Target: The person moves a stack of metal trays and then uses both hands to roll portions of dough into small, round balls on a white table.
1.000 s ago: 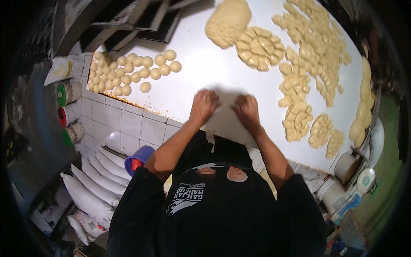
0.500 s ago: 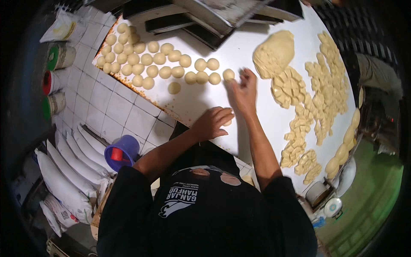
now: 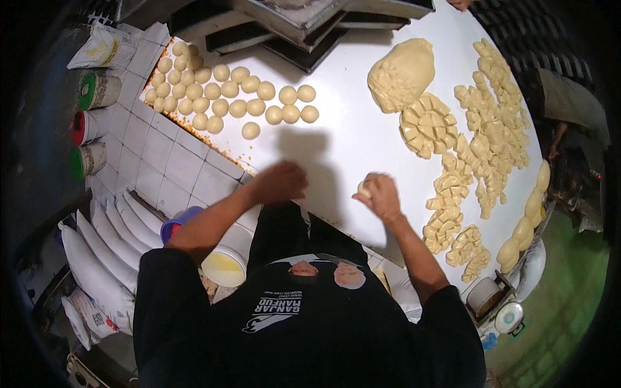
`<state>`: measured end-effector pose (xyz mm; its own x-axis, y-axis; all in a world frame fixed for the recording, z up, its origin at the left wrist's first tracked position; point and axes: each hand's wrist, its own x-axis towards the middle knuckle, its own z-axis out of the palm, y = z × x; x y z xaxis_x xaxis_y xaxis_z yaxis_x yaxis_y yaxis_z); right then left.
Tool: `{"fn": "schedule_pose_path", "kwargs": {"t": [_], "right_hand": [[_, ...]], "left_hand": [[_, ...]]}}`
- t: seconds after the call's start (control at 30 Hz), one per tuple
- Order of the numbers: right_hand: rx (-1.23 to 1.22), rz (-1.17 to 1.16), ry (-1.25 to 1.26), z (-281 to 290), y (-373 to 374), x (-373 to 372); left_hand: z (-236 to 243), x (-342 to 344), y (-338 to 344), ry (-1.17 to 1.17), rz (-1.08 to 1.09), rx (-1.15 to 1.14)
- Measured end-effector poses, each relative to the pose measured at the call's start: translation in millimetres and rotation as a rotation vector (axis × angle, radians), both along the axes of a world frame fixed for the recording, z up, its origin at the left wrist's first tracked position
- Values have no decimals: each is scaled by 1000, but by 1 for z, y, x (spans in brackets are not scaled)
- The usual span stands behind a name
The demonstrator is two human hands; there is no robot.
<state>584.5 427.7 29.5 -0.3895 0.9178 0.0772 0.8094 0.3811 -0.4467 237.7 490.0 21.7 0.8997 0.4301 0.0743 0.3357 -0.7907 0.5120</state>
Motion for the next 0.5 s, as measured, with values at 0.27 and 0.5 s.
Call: {"fn": "schedule_pose_path", "kwargs": {"t": [0.27, 0.5], "right_hand": [[27, -51, 95, -23, 15, -32], [104, -241, 41, -3, 74, -47]], "left_hand": [[-16, 74, -50, -92, 467, -219], [-13, 124, -6, -130, 1007, 18]]}}
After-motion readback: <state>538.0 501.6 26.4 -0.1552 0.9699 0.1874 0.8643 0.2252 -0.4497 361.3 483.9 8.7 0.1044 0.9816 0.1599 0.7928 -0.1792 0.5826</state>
